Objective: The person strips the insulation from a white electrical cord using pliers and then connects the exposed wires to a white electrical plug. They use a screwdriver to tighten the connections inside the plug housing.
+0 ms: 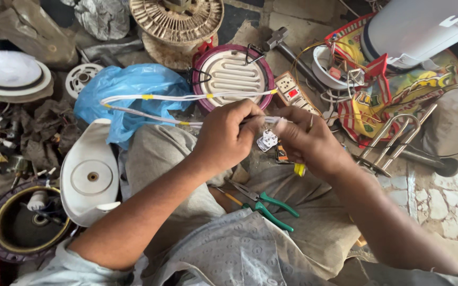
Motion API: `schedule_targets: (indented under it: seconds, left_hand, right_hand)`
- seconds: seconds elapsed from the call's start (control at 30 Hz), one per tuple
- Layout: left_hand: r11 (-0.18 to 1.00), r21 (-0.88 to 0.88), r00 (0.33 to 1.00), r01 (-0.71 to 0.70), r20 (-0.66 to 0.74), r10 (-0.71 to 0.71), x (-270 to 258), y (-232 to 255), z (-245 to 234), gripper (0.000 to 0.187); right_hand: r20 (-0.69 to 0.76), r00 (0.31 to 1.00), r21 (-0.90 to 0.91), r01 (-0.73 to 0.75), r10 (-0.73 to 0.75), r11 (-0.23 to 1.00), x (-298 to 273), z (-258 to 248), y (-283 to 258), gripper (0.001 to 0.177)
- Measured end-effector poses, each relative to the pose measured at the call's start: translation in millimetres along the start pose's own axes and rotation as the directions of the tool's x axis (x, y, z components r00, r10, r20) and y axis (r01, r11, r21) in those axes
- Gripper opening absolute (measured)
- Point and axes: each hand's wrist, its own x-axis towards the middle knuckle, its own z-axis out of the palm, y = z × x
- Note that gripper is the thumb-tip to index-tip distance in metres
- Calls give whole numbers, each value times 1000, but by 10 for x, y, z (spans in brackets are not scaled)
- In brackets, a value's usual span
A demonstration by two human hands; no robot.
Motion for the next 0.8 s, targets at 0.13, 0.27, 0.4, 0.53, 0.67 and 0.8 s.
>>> schedule_targets:
  seconds: [0.13, 0.27, 0.4, 0.53, 0.67, 0.8]
  left_hand:
    - [986, -108, 992, 125, 32, -122, 5, 51, -209, 12]
    - [885, -448, 992, 126, 54, -114, 49, 14, -402, 21]
    - [830, -540, 990, 142, 59, -131, 58, -132, -571, 24]
    - [707, -657, 962, 262, 116, -249, 51, -141, -614, 25]
    - [640, -711, 943, 291, 99, -319, 79, -62, -561, 26]
    - [597, -757, 943, 267, 78, -323, 85, -48, -560, 24]
  right_hand:
    - [-65, 895, -244, 415, -442, 877, -55, 301, -94, 37]
    - [-121, 825, -336, 490, -553, 804, -3, 612, -210, 32]
    - [-49, 687, -477, 622, -725, 622, 56, 849, -424, 32]
    - [-22, 619, -490, 678, -785, 548, 76, 957, -515, 29]
    - [-63, 603, -421, 707, -796, 568, 166, 1004, -477, 23]
    - [-86, 595, -383, 721, -799, 578, 213, 1022, -415, 23]
